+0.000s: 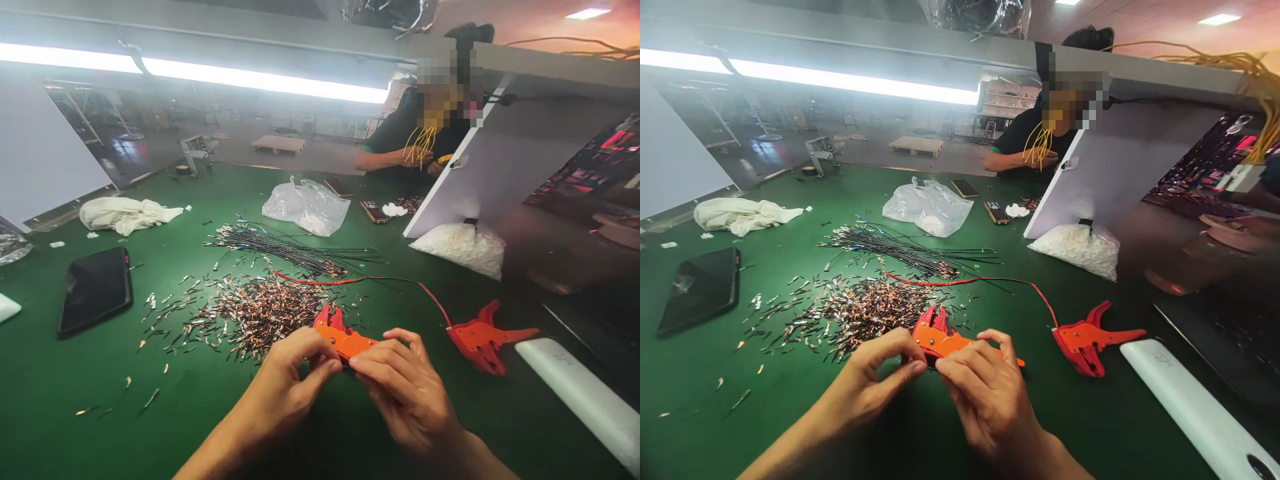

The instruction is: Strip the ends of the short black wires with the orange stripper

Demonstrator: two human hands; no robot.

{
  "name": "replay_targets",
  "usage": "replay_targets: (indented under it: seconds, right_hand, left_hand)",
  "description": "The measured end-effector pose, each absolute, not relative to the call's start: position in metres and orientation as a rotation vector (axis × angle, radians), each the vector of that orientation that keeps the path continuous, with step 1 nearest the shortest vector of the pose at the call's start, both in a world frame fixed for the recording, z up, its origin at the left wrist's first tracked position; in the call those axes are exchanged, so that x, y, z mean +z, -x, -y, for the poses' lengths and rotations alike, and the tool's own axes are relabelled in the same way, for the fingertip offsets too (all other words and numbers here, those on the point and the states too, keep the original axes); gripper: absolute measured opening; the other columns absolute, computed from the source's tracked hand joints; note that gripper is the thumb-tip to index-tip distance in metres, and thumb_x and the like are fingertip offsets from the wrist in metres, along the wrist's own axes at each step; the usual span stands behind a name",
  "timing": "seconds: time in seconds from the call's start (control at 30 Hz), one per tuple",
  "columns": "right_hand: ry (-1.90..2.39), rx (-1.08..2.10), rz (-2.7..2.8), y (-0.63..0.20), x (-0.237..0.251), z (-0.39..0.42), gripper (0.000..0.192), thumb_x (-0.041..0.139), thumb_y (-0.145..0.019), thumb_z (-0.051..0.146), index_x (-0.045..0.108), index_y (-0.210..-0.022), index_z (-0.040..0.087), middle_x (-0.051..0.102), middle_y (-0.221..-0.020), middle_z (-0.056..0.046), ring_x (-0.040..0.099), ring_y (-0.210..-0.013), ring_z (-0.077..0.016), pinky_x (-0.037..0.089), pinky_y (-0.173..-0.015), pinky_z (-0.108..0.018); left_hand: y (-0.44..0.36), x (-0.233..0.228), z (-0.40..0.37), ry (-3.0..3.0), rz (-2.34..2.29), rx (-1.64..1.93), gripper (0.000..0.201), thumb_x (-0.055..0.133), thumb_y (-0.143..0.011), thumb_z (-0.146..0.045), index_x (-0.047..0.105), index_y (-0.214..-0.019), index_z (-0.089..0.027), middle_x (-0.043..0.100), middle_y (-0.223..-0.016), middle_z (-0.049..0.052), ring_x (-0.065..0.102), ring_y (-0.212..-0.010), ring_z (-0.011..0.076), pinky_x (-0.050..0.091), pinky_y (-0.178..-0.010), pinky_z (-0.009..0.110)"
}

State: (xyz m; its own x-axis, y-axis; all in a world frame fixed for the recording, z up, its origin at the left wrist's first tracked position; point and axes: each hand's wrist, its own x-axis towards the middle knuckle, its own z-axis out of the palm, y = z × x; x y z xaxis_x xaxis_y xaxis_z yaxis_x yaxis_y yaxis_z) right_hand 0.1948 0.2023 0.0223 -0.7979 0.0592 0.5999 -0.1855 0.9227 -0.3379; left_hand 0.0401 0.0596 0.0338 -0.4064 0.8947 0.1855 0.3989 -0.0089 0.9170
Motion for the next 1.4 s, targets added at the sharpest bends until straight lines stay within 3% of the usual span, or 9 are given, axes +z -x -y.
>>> replay_targets:
  seconds: [0.17,0.37,0.67,0.83,0.93,1.0,1.2,1.4]
  right_hand:
    - [-0.068,0.55,2.356,-0.191,0.016,-0.198,0.022,0.049,-0.09,-0.003,0.058,-0.1,0.014,0.069,-0.078,-0.003,0.06,-0.068,-0.0157,0.038,-0.078,-0.037]
    - [-0.071,0.477,2.364,-0.191,0.015,-0.197,0.022,0.05,-0.089,-0.004,0.06,-0.099,0.014,0.069,-0.078,-0.004,0.061,-0.07,-0.016,0.038,-0.079,-0.038]
    - [-0.024,0.275,2.323,-0.185,0.017,-0.199,0.016,0.055,-0.087,0.002,0.062,-0.09,0.016,0.07,-0.069,0.0,0.059,-0.057,-0.0131,0.037,-0.084,-0.041]
    - [0.032,0.218,2.293,-0.18,0.017,-0.2,0.017,0.052,-0.084,0.003,0.057,-0.084,0.02,0.064,-0.06,0.005,0.053,-0.049,-0.0114,0.041,-0.079,-0.036]
    - [0.206,0.196,2.215,-0.184,0.02,-0.21,0.018,0.048,-0.085,0.005,0.056,-0.081,0.021,0.06,-0.058,0.004,0.054,-0.052,-0.0135,0.043,-0.067,-0.03]
    - [0.323,0.195,2.18,-0.187,0.021,-0.219,0.017,0.05,-0.087,0.005,0.057,-0.084,0.02,0.064,-0.064,0.001,0.058,-0.058,-0.015,0.042,-0.063,-0.029]
    - [0.268,0.311,2.307,-0.188,0.01,-0.23,0.017,0.056,-0.093,0.007,0.062,-0.097,0.021,0.074,-0.076,0.003,0.067,-0.063,-0.0137,0.038,-0.089,-0.039]
    - [0.307,0.337,2.313,-0.186,0.002,-0.24,0.014,0.055,-0.096,0.011,0.063,-0.095,0.022,0.077,-0.081,0.001,0.07,-0.065,-0.0142,0.039,-0.089,-0.039]
  left_hand:
    - [-0.049,0.021,-0.062,-1.691,-1.878,1.385,0.013,0.053,-0.09,-0.011,0.061,-0.082,-0.018,0.065,-0.076,0.002,0.059,-0.069,0.0139,0.045,-0.063,0.022]
    - [-0.064,0.008,-0.066,-2.043,-1.967,1.424,0.015,0.047,-0.094,-0.005,0.057,-0.095,-0.017,0.069,-0.077,0.002,0.062,-0.063,0.0144,0.048,-0.061,0.023]
    - [-0.069,0.004,-0.067,-2.047,-2.084,1.374,0.023,0.039,-0.092,-0.002,0.043,-0.079,-0.021,0.053,-0.061,-0.004,0.047,-0.051,0.0117,0.036,-0.048,0.022]
    - [-0.07,-0.007,-0.073,-2.104,-2.153,1.469,0.025,0.036,-0.088,0.0,0.037,-0.076,-0.023,0.045,-0.058,-0.005,0.041,-0.05,0.0117,0.029,-0.047,0.023]
    - [-0.068,-0.01,-0.071,-2.174,-2.162,1.435,0.027,0.035,-0.086,0.001,0.034,-0.074,-0.023,0.043,-0.056,-0.005,0.041,-0.049,0.0118,0.028,-0.047,0.023]
    - [-0.065,-0.009,-0.067,-2.186,-2.201,1.359,0.027,0.035,-0.087,0.001,0.035,-0.073,-0.023,0.045,-0.056,-0.004,0.042,-0.049,0.0121,0.029,-0.047,0.023]
    - [-0.062,0.002,-0.061,-2.122,-2.242,1.277,0.021,0.043,-0.095,-0.005,0.055,-0.084,-0.019,0.062,-0.066,-0.001,0.057,-0.058,0.013,0.042,-0.056,0.023]
    - [-0.061,0.007,-0.062,-2.233,-2.32,1.383,0.014,0.053,-0.092,-0.006,0.059,-0.094,-0.019,0.061,-0.056,-0.005,0.047,-0.043,0.0113,0.034,-0.045,0.024]
